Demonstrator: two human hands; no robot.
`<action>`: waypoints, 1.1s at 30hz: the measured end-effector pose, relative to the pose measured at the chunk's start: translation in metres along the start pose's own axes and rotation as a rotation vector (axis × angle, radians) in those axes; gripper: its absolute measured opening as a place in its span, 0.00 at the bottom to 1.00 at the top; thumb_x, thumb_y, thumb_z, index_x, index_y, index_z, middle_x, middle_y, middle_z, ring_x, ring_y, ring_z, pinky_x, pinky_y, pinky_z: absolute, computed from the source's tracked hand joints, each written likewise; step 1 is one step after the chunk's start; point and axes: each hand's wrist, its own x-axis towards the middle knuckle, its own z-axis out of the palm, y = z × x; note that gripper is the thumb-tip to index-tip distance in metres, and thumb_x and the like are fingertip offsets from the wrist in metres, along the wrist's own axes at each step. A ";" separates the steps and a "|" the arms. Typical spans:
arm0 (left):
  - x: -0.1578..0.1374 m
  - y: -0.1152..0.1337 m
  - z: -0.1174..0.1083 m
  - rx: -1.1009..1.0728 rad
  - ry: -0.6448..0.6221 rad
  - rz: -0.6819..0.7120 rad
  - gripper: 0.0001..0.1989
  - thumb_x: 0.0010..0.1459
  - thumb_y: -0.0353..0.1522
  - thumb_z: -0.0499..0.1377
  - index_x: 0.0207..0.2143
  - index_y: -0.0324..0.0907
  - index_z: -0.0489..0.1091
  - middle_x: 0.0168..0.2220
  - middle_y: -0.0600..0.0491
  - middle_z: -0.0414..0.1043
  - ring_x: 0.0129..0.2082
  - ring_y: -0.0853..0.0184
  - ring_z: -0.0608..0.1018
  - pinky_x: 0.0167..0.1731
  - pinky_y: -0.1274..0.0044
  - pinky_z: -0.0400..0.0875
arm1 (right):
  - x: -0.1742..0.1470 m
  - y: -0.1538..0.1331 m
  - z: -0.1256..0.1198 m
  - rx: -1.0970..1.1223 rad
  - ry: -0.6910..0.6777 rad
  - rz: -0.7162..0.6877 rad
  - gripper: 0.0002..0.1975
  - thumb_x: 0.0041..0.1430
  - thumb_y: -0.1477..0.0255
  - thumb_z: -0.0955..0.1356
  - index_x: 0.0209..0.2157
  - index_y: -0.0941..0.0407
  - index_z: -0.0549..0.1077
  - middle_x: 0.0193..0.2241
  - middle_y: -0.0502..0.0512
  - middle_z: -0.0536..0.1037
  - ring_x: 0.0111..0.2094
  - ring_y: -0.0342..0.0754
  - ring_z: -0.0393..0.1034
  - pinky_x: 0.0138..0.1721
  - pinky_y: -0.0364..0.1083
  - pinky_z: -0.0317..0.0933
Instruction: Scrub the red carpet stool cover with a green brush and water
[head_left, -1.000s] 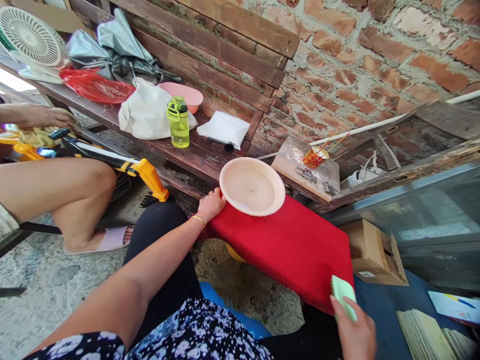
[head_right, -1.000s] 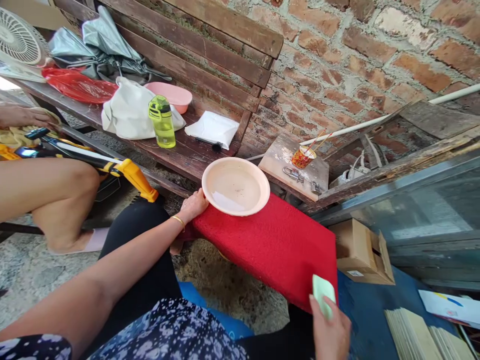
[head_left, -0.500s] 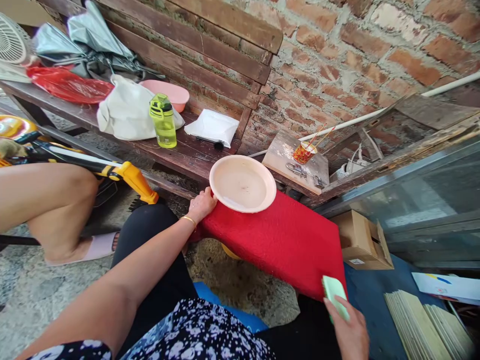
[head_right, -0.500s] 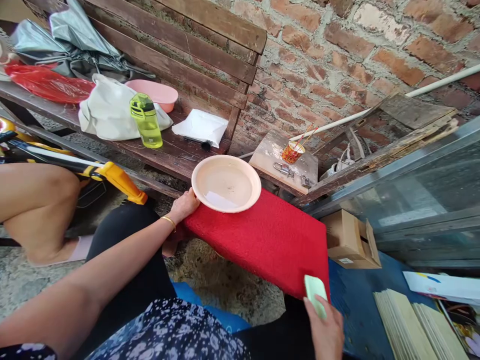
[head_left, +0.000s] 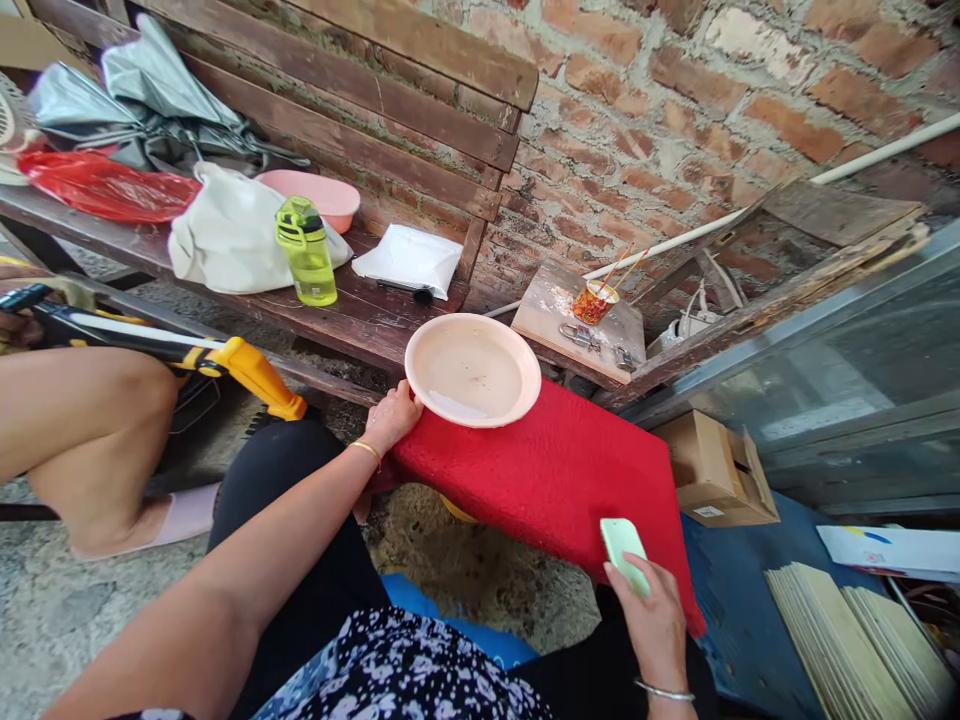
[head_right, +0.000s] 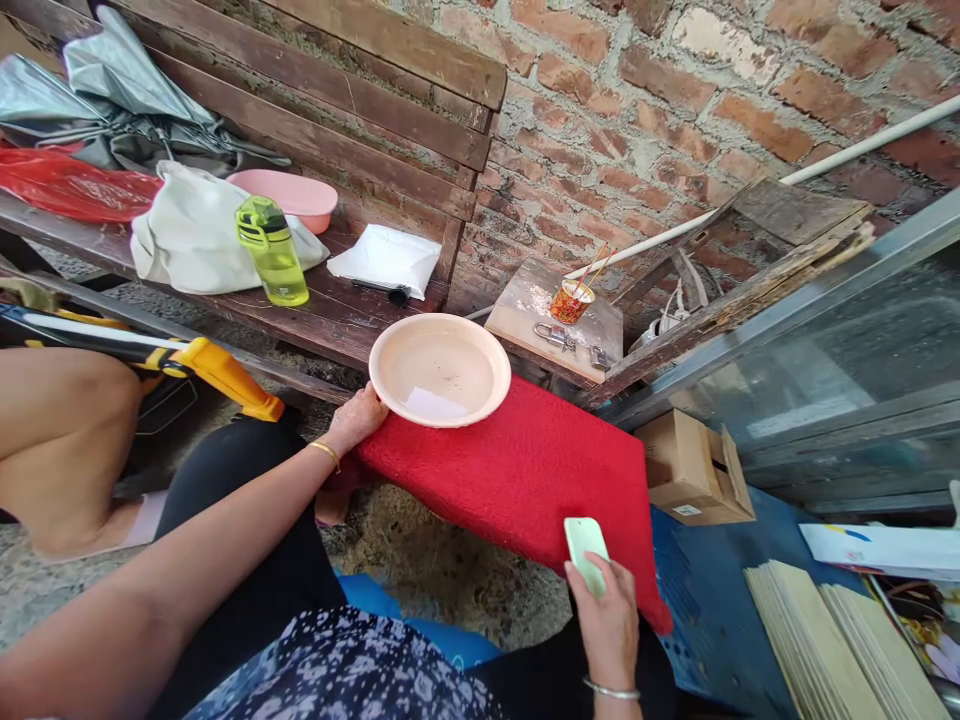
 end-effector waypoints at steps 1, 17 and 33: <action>0.000 0.000 0.000 -0.001 -0.002 -0.001 0.24 0.66 0.45 0.42 0.56 0.43 0.61 0.53 0.37 0.71 0.52 0.49 0.75 0.49 0.60 0.67 | 0.003 0.014 -0.009 -0.035 0.024 0.047 0.36 0.42 0.37 0.65 0.38 0.53 0.78 0.38 0.59 0.73 0.42 0.58 0.70 0.47 0.56 0.64; -0.004 0.004 -0.001 0.034 0.038 0.010 0.21 0.67 0.43 0.42 0.53 0.43 0.63 0.49 0.39 0.73 0.48 0.50 0.78 0.46 0.61 0.69 | -0.003 -0.135 0.066 0.144 -0.247 -0.445 0.18 0.55 0.54 0.68 0.40 0.52 0.76 0.42 0.57 0.72 0.42 0.52 0.72 0.46 0.50 0.68; -0.007 0.006 -0.002 -0.015 0.046 0.007 0.21 0.67 0.43 0.43 0.53 0.42 0.63 0.49 0.39 0.72 0.48 0.49 0.77 0.47 0.59 0.67 | 0.056 0.036 -0.033 -0.137 0.036 0.196 0.30 0.38 0.40 0.68 0.35 0.48 0.79 0.19 0.55 0.71 0.27 0.64 0.71 0.32 0.64 0.68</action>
